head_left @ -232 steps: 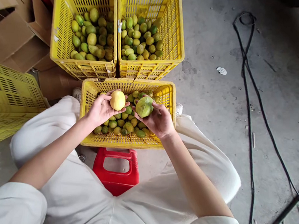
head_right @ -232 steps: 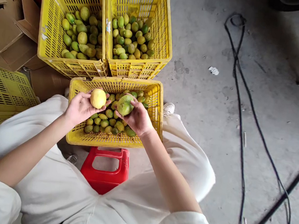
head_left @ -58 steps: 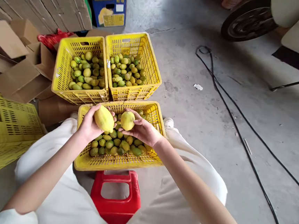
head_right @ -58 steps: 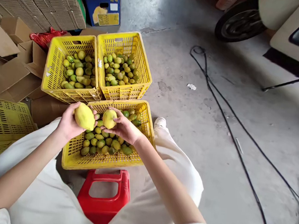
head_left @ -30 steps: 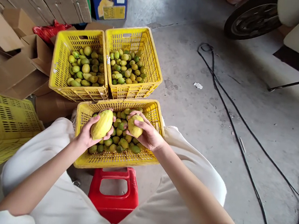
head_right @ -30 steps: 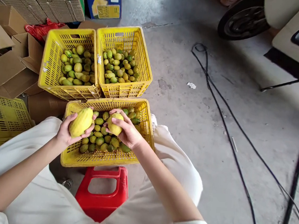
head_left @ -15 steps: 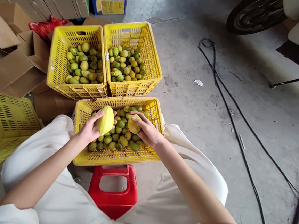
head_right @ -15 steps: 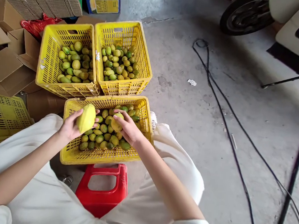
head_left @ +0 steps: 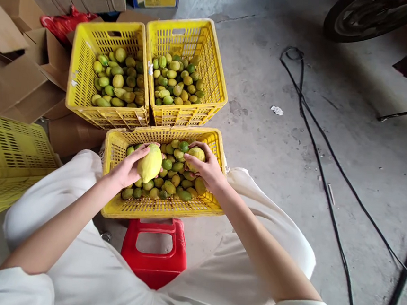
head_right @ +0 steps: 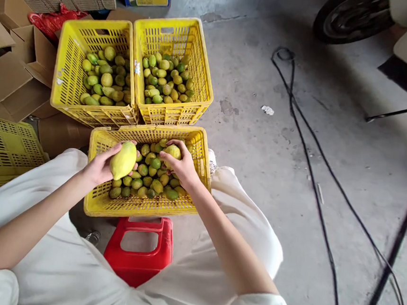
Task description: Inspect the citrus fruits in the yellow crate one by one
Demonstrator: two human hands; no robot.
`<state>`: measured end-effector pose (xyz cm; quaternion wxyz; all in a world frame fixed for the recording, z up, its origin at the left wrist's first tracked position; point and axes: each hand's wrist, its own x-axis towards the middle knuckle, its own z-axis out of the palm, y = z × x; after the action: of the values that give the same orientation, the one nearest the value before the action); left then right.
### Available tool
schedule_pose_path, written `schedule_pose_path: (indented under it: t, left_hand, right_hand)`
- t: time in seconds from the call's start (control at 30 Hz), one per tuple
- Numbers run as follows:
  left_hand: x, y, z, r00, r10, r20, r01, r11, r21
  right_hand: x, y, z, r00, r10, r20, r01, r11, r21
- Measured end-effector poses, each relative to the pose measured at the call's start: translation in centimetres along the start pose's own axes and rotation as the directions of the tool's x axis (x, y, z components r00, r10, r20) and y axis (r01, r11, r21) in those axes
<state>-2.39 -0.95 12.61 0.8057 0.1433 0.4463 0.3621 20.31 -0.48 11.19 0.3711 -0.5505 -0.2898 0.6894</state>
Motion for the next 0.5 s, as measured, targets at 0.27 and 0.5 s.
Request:
schedule_pose_path:
  t: [0.27, 0.5]
  left_hand:
    - [-0.2, 1.3, -0.1, 0.975, 0.037, -0.219, -0.052, 0.996, -0.066]
    - [0.0, -0.1, -0.4, 0.997, 0.01, -0.072, -0.013, 0.999, -0.042]
  right_hand:
    - [-0.5, -0.7, -1.1, 0.976, 0.089, 0.201, -0.116, 0.985, 0.13]
    - [-0.5, -0.1, -0.4, 0.989, 0.022, 0.146, -0.048, 0.983, 0.175]
